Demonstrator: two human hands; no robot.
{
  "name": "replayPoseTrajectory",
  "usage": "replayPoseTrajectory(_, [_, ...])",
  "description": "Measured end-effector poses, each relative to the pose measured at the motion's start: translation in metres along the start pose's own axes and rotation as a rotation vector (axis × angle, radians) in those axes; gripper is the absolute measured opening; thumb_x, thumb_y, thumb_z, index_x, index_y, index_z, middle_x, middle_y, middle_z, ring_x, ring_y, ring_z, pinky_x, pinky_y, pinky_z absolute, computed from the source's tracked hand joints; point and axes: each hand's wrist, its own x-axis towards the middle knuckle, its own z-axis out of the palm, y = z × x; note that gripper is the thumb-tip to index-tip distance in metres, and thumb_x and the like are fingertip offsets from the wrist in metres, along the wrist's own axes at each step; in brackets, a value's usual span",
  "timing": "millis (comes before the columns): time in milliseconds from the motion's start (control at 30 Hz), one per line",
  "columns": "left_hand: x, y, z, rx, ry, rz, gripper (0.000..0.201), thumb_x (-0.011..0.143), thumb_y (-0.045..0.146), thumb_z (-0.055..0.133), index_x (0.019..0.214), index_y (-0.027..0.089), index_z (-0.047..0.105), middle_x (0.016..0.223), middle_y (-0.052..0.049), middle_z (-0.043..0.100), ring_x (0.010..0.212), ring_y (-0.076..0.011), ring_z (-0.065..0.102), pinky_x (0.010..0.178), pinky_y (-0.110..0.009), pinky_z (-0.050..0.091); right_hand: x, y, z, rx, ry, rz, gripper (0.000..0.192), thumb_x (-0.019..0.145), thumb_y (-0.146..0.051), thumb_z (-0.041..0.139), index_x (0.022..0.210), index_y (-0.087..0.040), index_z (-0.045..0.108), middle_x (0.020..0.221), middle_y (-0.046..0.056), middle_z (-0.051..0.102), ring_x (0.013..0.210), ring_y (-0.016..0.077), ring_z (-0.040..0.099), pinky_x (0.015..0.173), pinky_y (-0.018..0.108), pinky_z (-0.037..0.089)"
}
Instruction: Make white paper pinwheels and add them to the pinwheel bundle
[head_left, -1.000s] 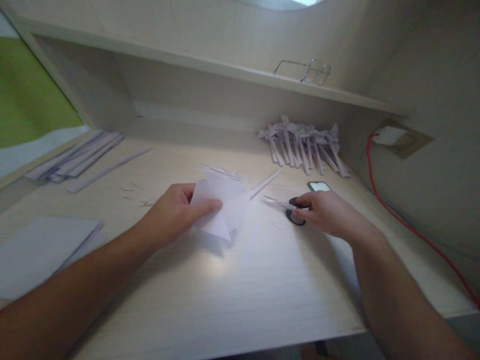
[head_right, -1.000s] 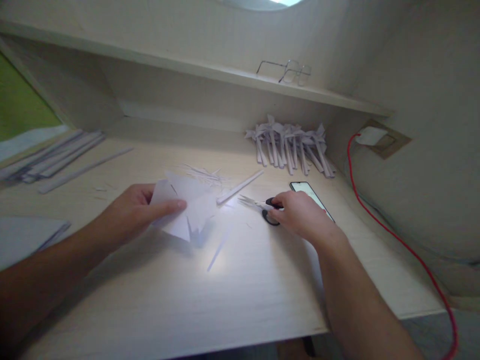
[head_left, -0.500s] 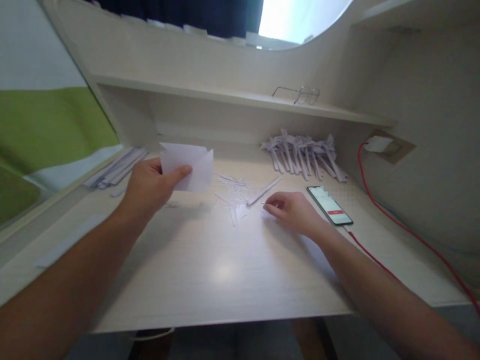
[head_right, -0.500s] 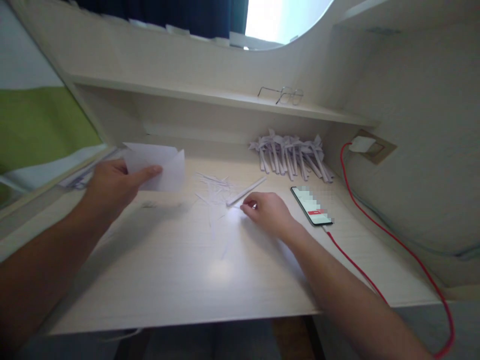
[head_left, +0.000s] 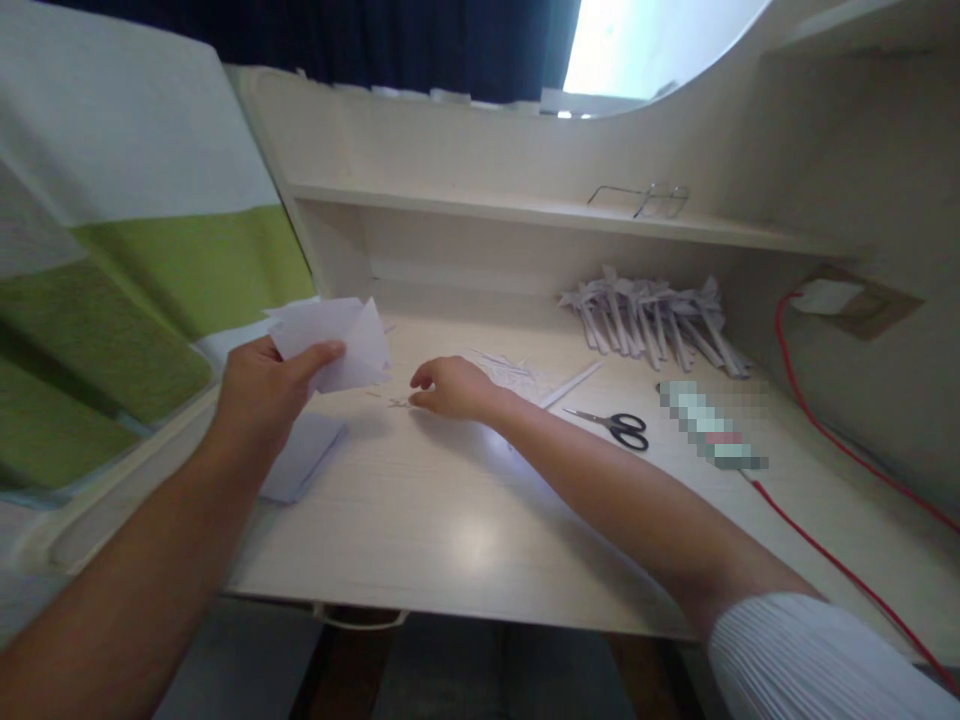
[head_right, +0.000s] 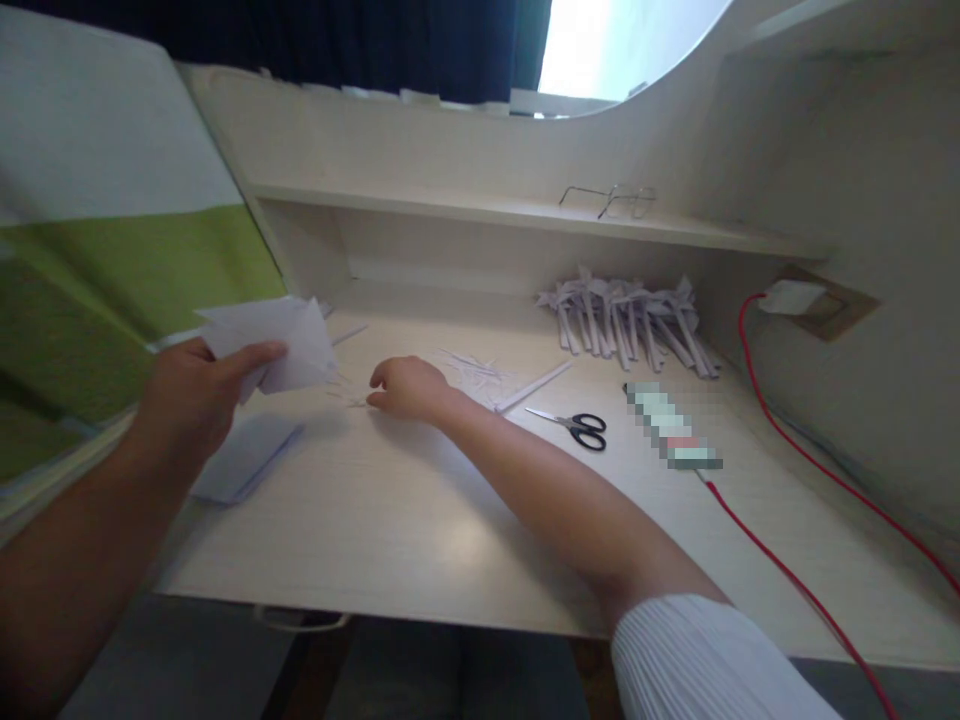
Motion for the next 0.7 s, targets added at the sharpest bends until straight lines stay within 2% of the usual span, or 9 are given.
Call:
replayPoseTrajectory(100, [0.005,-0.002,-0.008,-0.039,0.043,-0.009,0.035,0.071,0.026,0.084,0.101,0.01,0.075,0.103,-0.001,0.08,0.092,-0.0185,0.069,0.086,-0.029,0.055,0.024,-0.008,0.007,0.005,-0.034,-0.011,0.031,0.09,-0.039,0.069,0.115,-0.023,0.078,0.116,0.006,0.079,0.099,0.0229,0.071,0.08,0.028,0.05])
replayPoseTrajectory(200, [0.013,-0.008,-0.012,-0.069,0.06,-0.011,0.035,0.069,0.022,0.084,0.101,0.009,0.076,0.105,-0.001,0.081,0.094,-0.019,0.07,0.087,-0.029,0.055,0.039,-0.015,0.014,-0.007,-0.05,-0.014,0.029,0.089,-0.035,0.07,0.115,-0.026,0.078,0.118,0.004,0.079,0.103,0.0221,0.071,0.083,0.027,0.051])
replayPoseTrajectory(367, [0.024,-0.02,-0.014,-0.114,0.091,-0.006,0.036,0.069,0.021,0.083,0.102,0.009,0.075,0.11,-0.002,0.081,0.097,-0.0201,0.071,0.087,-0.029,0.056,0.066,-0.024,0.026,-0.048,-0.028,0.067,0.031,0.091,-0.032,0.066,0.118,-0.018,0.075,0.124,0.016,0.075,0.11,0.0303,0.07,0.088,0.037,0.054])
replayPoseTrajectory(433, [0.026,-0.024,-0.016,-0.124,0.09,-0.008,0.037,0.069,0.022,0.084,0.103,0.009,0.075,0.109,-0.002,0.081,0.097,-0.0205,0.071,0.087,-0.029,0.056,0.076,-0.028,0.029,-0.046,-0.029,0.071,0.029,0.092,-0.032,0.065,0.117,-0.019,0.075,0.124,0.016,0.075,0.112,0.0314,0.07,0.09,0.039,0.055])
replayPoseTrajectory(600, [0.028,-0.03,-0.021,-0.142,0.084,-0.01,0.037,0.07,0.024,0.083,0.103,0.01,0.075,0.113,-0.001,0.08,0.101,-0.0203,0.071,0.088,-0.027,0.056,0.088,-0.038,0.037,-0.016,-0.078,0.049,0.023,0.094,-0.034,0.07,0.11,-0.017,0.073,0.118,0.011,0.074,0.109,0.0269,0.07,0.094,0.044,0.056])
replayPoseTrajectory(700, [0.026,-0.03,-0.023,-0.132,0.095,-0.026,0.037,0.071,0.025,0.082,0.104,0.01,0.074,0.117,-0.004,0.079,0.1,-0.0198,0.071,0.087,-0.027,0.056,0.086,-0.04,0.033,0.033,-0.079,0.029,0.02,0.095,-0.031,0.07,0.105,-0.013,0.072,0.115,0.011,0.074,0.107,0.0251,0.07,0.096,0.045,0.055])
